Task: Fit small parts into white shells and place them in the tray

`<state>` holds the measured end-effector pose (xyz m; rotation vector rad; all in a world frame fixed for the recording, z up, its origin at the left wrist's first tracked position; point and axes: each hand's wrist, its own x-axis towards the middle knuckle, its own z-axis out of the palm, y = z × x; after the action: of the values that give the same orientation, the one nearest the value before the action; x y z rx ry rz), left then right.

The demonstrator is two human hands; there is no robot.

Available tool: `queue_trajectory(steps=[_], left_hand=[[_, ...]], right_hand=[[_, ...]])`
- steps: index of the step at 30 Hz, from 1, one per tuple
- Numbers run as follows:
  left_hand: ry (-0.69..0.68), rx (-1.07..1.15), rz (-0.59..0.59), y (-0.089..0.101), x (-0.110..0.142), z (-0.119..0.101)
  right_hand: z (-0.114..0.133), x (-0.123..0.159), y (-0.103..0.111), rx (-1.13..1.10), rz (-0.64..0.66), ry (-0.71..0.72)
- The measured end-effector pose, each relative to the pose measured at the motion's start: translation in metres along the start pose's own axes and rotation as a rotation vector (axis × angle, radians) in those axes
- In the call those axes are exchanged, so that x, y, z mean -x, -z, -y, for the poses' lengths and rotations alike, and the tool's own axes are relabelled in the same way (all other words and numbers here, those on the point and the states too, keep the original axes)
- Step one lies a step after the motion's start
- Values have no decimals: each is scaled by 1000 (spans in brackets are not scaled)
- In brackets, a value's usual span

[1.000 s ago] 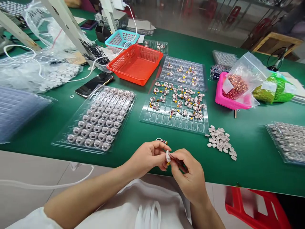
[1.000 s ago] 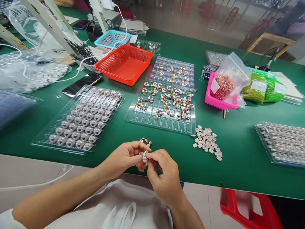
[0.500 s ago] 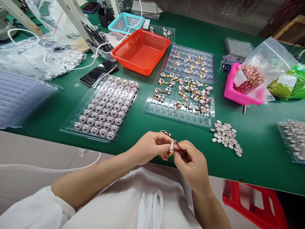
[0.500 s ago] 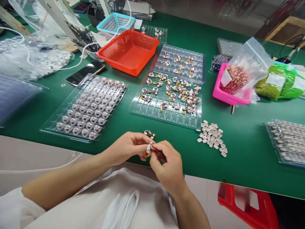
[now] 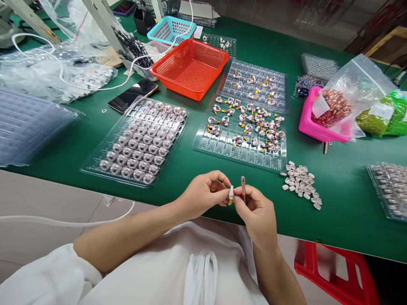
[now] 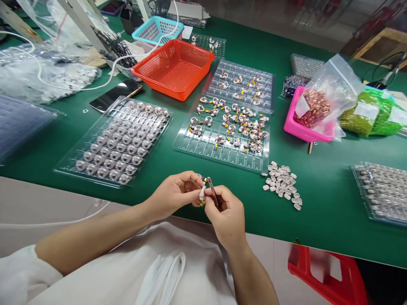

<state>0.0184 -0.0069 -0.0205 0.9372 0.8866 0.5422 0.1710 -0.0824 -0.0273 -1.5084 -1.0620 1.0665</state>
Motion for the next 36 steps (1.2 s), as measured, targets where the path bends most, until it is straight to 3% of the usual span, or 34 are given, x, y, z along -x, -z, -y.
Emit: queue_trajectory(steps=[10,15,21,27,36], left_hand=[[-106,-100,28,4,4,6],[-287,-371,-36,6,8,7],[-505,-694,-34,9,10,2],[-639,-797,11,12,11,4],[-617,-843,66,10,10,-1]], right_hand=[[-2,-1,-3,-58,-124,-65],[-2,2,-2,7,-96,-57],[-1,4,6,228,7,98],[0,1,11,284,101,255],[-4,-2,9,-30,133,15]])
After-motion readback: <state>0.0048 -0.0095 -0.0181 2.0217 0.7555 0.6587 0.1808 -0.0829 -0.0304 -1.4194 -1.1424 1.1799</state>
